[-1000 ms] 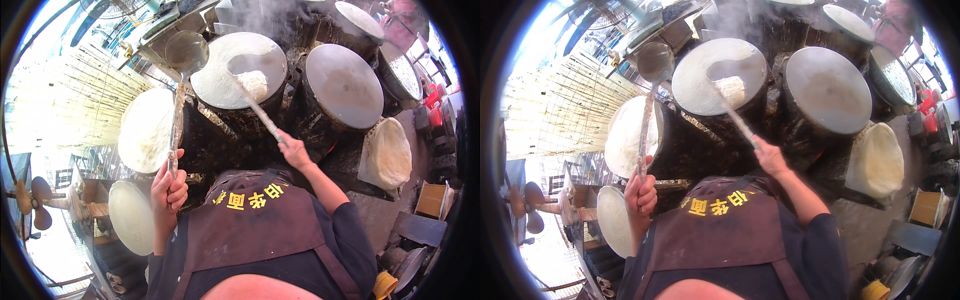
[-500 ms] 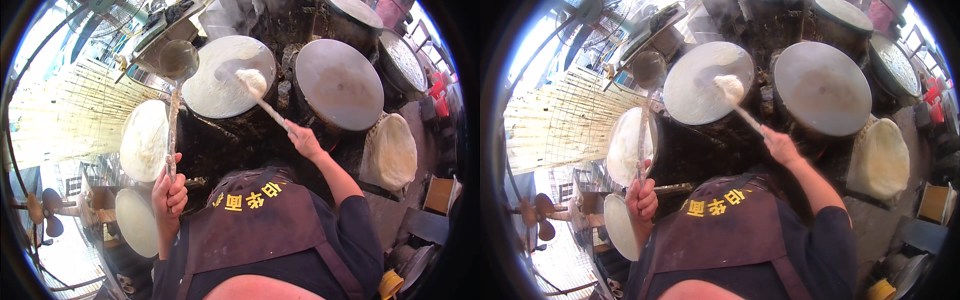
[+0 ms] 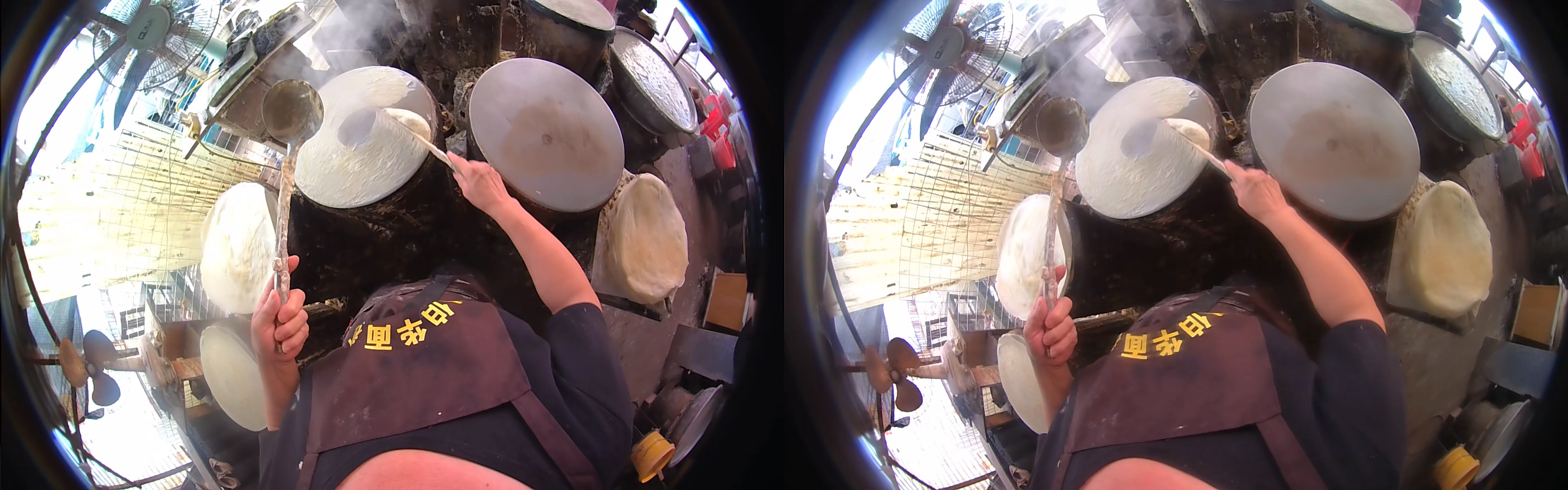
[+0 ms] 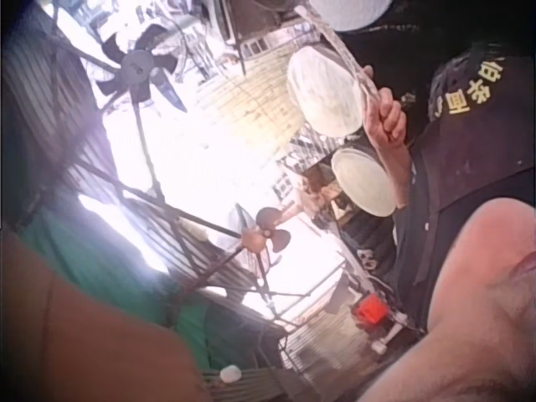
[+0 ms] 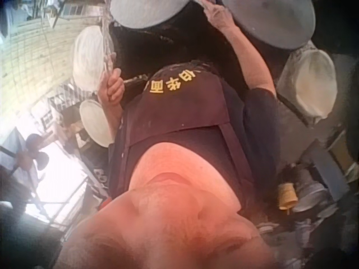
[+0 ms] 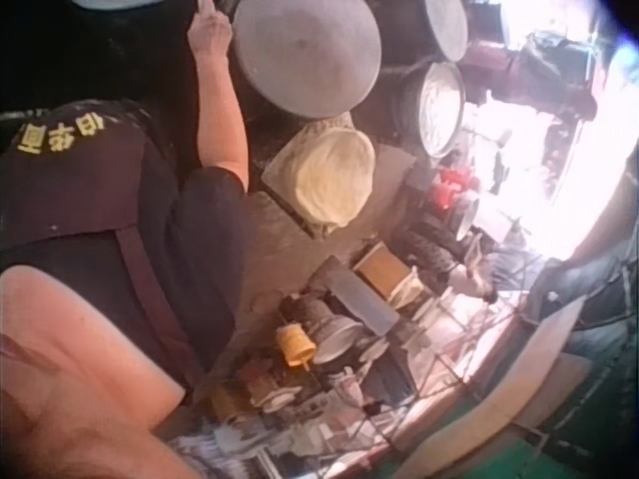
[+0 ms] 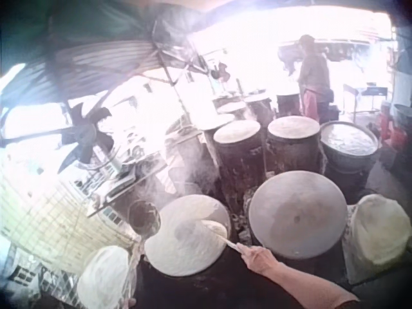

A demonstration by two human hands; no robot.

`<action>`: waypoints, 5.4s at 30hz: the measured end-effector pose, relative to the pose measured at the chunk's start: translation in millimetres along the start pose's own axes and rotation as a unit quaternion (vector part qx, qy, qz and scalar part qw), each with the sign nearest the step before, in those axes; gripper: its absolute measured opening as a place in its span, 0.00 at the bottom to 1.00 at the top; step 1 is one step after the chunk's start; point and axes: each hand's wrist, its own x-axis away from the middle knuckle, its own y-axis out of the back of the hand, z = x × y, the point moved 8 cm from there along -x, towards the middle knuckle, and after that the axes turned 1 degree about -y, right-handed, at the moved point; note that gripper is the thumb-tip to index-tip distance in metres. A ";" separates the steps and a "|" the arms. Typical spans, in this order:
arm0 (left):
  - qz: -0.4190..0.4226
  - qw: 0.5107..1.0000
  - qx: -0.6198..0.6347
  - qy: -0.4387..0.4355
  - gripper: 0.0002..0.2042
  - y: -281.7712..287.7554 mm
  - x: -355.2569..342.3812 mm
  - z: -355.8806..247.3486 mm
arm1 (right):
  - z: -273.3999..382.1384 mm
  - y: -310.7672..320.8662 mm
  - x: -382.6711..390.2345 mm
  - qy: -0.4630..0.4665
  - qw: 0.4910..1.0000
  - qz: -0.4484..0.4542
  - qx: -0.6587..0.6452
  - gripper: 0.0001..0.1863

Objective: The person ladles batter onto hot circular griddles, spreads it into thin crepes, and removes the cooked crepes to a stack. The person repeats this cycle across multiple griddles using a ladle and a wooden spreader.

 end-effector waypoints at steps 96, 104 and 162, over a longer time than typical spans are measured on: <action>-0.249 0.940 -0.235 0.002 0.13 57.6 -76.4 19.6 | 15.1 -20.1 33.0 -0.054 0.966 0.018 -0.253 0.28; -0.249 0.818 -0.517 -0.043 0.21 55.7 -125.4 6.8 | 47.9 -62.1 87.2 -0.236 0.860 0.065 -0.447 0.31; -0.264 0.903 0.220 -0.258 0.23 90.3 228.3 67.9 | 390.4 -233.6 56.8 0.527 0.835 0.151 -0.035 0.30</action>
